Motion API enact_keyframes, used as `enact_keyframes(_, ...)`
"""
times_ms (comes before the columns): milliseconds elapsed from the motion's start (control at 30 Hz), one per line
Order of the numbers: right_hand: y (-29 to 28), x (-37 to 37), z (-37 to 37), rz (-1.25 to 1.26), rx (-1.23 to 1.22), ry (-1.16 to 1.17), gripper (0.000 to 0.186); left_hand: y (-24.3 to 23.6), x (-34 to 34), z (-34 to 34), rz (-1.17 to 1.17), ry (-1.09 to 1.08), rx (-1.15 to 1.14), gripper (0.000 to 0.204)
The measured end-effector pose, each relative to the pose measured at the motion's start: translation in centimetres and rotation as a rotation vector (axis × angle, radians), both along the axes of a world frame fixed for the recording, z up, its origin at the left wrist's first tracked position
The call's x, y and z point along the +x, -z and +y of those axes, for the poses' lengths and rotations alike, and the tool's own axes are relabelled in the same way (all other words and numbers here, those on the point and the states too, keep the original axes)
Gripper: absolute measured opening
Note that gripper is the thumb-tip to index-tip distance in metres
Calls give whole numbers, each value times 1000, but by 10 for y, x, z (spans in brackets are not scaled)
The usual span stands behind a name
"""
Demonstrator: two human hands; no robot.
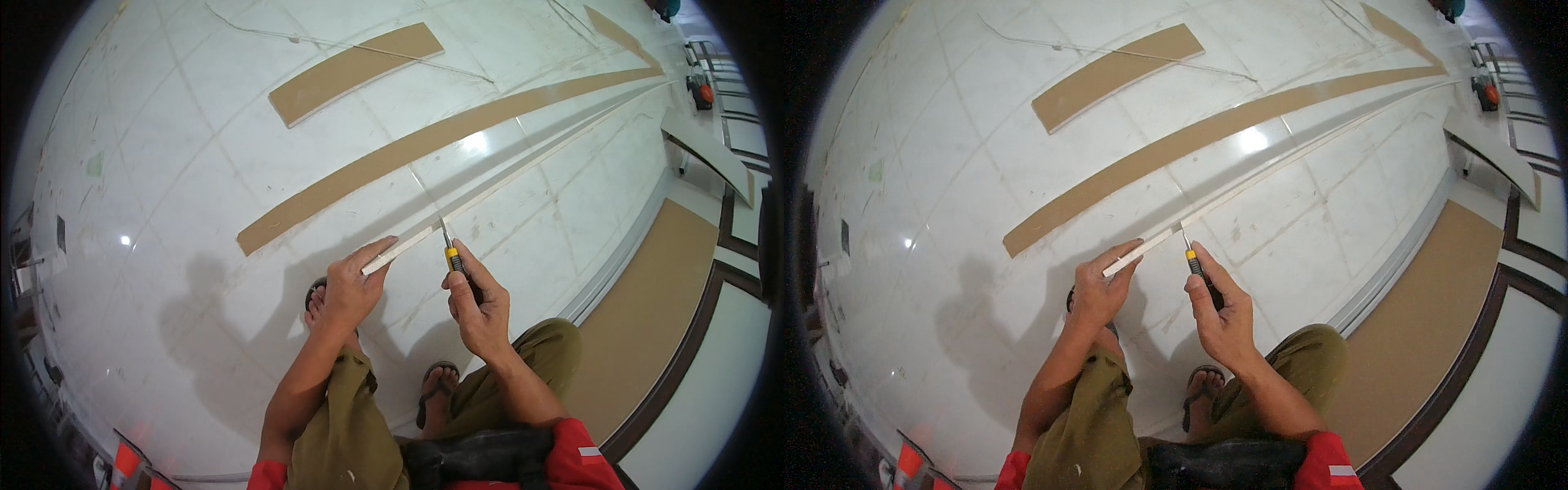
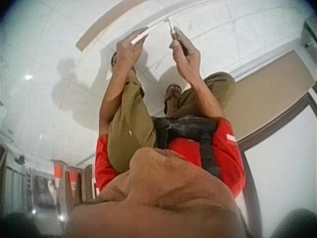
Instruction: The person cuts a long strip from a large panel on the floor using a utility knife.
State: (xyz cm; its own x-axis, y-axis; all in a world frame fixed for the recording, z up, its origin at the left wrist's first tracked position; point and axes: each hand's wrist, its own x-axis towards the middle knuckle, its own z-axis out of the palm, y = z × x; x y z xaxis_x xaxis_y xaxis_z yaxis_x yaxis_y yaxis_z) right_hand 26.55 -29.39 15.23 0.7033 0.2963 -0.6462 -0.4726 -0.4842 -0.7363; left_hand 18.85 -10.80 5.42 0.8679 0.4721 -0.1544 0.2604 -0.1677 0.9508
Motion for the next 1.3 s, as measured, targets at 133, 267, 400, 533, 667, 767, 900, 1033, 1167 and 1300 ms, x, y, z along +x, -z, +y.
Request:
enact_keyframes(133,6,-10,-3,-221,101,-288,45,3,-1,1,21,19,44,26)
enact_keyframes(267,-2,3,3,10,6,16,44,4,-5,-1,32,7,9,27)
enact_keyframes(400,2,-11,2,-203,69,-285,46,6,-4,0,0,0,11,28)
enact_keyframes(533,-5,-13,9,55,132,-87,49,2,-3,0,39,3,-30,29)
enact_keyframes(667,-1,-25,12,-259,189,-373,48,1,-3,4,-24,28,23,30)
enact_keyframes(767,-5,-27,15,-132,190,-245,47,0,-5,3,27,31,-34,33)
enact_keyframes(900,-7,-30,20,-233,235,-517,48,4,-7,4,16,17,-4,37)
enact_keyframes(1033,-7,-31,20,-159,157,-315,48,-6,-1,7,2,61,34,40)
enact_keyframes(1167,2,-35,22,-282,235,-373,47,1,-5,8,-37,61,34,48)
enact_keyframes(1300,-9,-31,24,-125,205,-244,47,-1,-5,6,-74,59,68,49)
